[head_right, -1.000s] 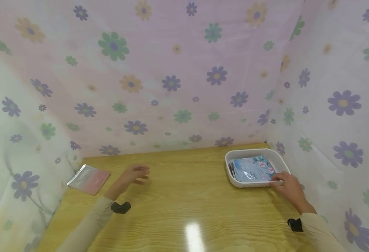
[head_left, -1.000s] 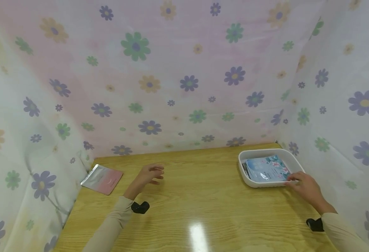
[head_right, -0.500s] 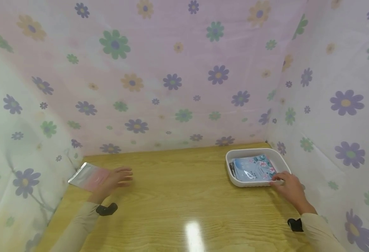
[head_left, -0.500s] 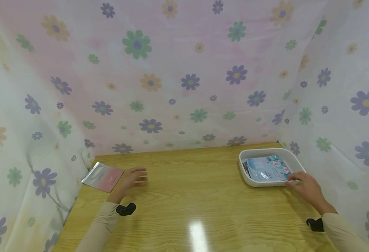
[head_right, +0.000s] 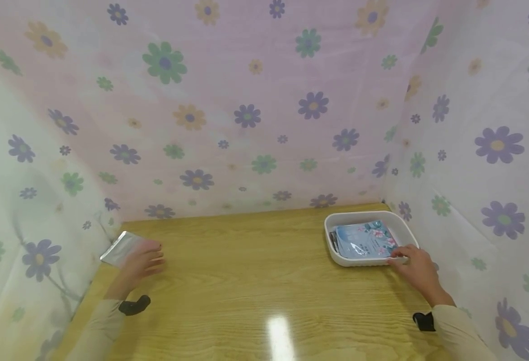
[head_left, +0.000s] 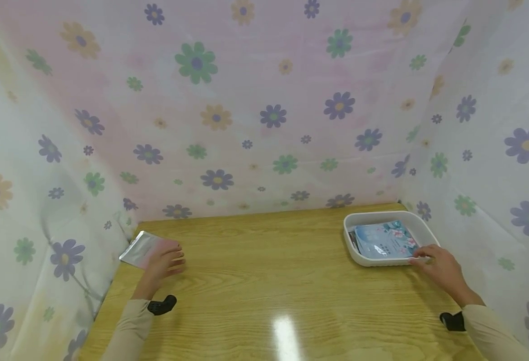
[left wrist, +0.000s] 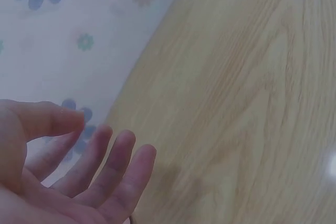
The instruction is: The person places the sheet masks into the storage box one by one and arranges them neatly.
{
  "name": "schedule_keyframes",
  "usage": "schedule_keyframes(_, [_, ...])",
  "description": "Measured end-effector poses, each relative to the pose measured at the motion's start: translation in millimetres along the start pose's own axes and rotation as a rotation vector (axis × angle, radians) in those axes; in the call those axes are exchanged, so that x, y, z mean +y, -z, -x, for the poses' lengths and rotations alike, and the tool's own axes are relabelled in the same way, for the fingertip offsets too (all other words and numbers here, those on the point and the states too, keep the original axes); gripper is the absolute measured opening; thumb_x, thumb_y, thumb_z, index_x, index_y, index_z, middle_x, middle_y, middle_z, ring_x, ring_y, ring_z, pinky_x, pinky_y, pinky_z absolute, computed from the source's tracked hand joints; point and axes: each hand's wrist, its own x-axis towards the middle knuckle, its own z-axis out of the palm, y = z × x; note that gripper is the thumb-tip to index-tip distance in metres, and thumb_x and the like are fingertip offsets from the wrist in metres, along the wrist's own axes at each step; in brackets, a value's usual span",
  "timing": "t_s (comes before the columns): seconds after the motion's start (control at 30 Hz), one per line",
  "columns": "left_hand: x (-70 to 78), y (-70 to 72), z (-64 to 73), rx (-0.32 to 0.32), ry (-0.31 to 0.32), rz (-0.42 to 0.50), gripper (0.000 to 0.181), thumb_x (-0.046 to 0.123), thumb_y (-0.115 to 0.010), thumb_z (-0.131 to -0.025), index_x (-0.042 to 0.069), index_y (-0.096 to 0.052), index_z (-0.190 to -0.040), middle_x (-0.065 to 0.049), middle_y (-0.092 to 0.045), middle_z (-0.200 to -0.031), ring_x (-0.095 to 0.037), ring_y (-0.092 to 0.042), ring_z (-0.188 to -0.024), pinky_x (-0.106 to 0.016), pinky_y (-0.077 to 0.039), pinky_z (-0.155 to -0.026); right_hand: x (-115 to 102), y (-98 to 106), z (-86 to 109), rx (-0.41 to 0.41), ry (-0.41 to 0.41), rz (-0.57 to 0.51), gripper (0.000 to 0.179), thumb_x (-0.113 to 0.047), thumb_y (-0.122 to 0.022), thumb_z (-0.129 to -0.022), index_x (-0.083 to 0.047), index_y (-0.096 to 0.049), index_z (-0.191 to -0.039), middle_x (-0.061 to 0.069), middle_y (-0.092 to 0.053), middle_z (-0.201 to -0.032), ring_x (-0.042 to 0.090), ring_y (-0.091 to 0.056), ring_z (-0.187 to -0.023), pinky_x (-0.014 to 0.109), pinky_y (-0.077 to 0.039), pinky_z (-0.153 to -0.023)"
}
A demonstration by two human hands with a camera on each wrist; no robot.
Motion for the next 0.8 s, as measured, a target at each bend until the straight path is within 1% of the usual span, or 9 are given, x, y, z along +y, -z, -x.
schedule_keyframes(0.1, [-3.9, 10.1, 4.7, 0.05, 0.03, 0.052, 0.049, 0.014, -0.052, -0.098, -0.009, -0.037, -0.138, -0.018, -0.056, -0.117, -0.029, -0.06, -0.106, -0.047, -0.047, -0.093, -1, -1, -0.4, 0.001, -0.003, -0.001, 0.018, -0.018, -0.082, -0.073, -0.006, -0.07, -0.081, 0.016, -0.064, -0.089, 0.039, -0.057, -0.08, 0.045, -0.042, -0.059])
schedule_keyframes(0.17, [-7.4, 16.7, 7.9, 0.066, 0.037, 0.054, 0.047, 0.013, -0.053, -0.097, -0.01, -0.038, -0.136, -0.007, -0.059, -0.107, -0.022, -0.063, -0.099, -0.044, -0.049, -0.09, -2, -1, -0.4, 0.006, -0.001, 0.0, 0.019, -0.019, -0.082, -0.073, -0.006, -0.07, -0.081, 0.017, -0.064, -0.088, 0.04, -0.057, -0.08, 0.044, -0.042, -0.059])
schedule_keyframes(0.23, [-11.3, 22.6, 11.0, 0.084, 0.034, 0.069, 0.045, 0.011, -0.053, -0.097, -0.012, -0.039, -0.134, -0.001, -0.061, -0.097, -0.018, -0.065, -0.092, -0.043, -0.051, -0.087, -2, -1, -0.2, 0.015, 0.004, 0.002, 0.019, -0.019, -0.082, -0.072, -0.007, -0.07, -0.08, 0.017, -0.064, -0.088, 0.04, -0.057, -0.079, 0.044, -0.042, -0.058])
schedule_keyframes(0.3, [-15.4, 28.1, 13.8, 0.099, 0.023, 0.071, 0.043, 0.008, -0.052, -0.097, -0.013, -0.039, -0.132, 0.0, -0.063, -0.092, -0.016, -0.065, -0.088, -0.042, -0.053, -0.084, -1, -1, 0.1, 0.026, 0.012, -0.001, 0.019, -0.018, -0.082, -0.071, -0.007, -0.07, -0.08, 0.016, -0.064, -0.087, 0.04, -0.057, -0.079, 0.043, -0.042, -0.058])
schedule_keyframes(0.37, [-18.9, 33.0, 16.3, 0.112, 0.016, 0.074, 0.044, 0.008, -0.051, -0.097, -0.013, -0.038, -0.134, -0.001, -0.064, -0.09, -0.015, -0.065, -0.087, -0.041, -0.053, -0.083, -1, -1, 0.5, 0.038, 0.018, -0.008, 0.018, -0.017, -0.083, -0.071, -0.007, -0.07, -0.079, 0.016, -0.064, -0.086, 0.039, -0.057, -0.079, 0.043, -0.042, -0.059])
schedule_keyframes(0.5, [-26.5, 43.7, 20.9, 0.141, 0.024, 0.074, 0.047, 0.008, -0.047, -0.098, -0.013, -0.033, -0.138, -0.002, -0.065, -0.095, -0.015, -0.065, -0.087, -0.04, -0.053, -0.083, 1, -2, 0.3, 0.05, 0.023, -0.025, 0.018, -0.016, -0.083, -0.07, -0.006, -0.07, -0.079, 0.016, -0.064, -0.086, 0.039, -0.056, -0.079, 0.042, -0.041, -0.06])
schedule_keyframes(0.6, [-31.1, 51.1, 23.9, 0.161, 0.034, 0.066, 0.048, 0.008, -0.044, -0.099, -0.014, -0.03, -0.14, -0.002, -0.063, -0.097, -0.013, -0.064, -0.087, -0.038, -0.054, -0.082, 2, -3, 0.2, 0.055, 0.022, -0.025, 0.018, -0.015, -0.083, -0.07, -0.006, -0.07, -0.079, 0.016, -0.064, -0.085, 0.038, -0.057, -0.079, 0.038, -0.039, -0.06])
schedule_keyframes(0.73, [-32.5, 56.7, 25.2, 0.22, 0.052, 0.063, 0.049, 0.01, -0.046, -0.097, -0.013, -0.031, -0.139, -0.002, -0.06, -0.096, -0.012, -0.062, -0.084, -0.035, -0.054, -0.08, 3, -4, 0.6, 0.054, 0.016, -0.031, 0.018, -0.014, -0.083, -0.07, -0.005, -0.07, -0.079, 0.016, -0.064, -0.085, 0.037, -0.057, -0.079, 0.034, -0.038, -0.061])
schedule_keyframes(0.8, [-31.0, 57.0, 24.9, 0.26, 0.07, 0.067, 0.047, 0.011, -0.049, -0.096, -0.011, -0.036, -0.134, -0.002, -0.057, -0.094, -0.012, -0.061, -0.082, -0.034, -0.055, -0.078, 3, -4, 0.8, 0.05, 0.013, -0.039, 0.017, -0.014, -0.083, -0.071, -0.005, -0.07, -0.079, 0.016, -0.064, -0.086, 0.037, -0.056, -0.08, 0.033, -0.037, -0.062])
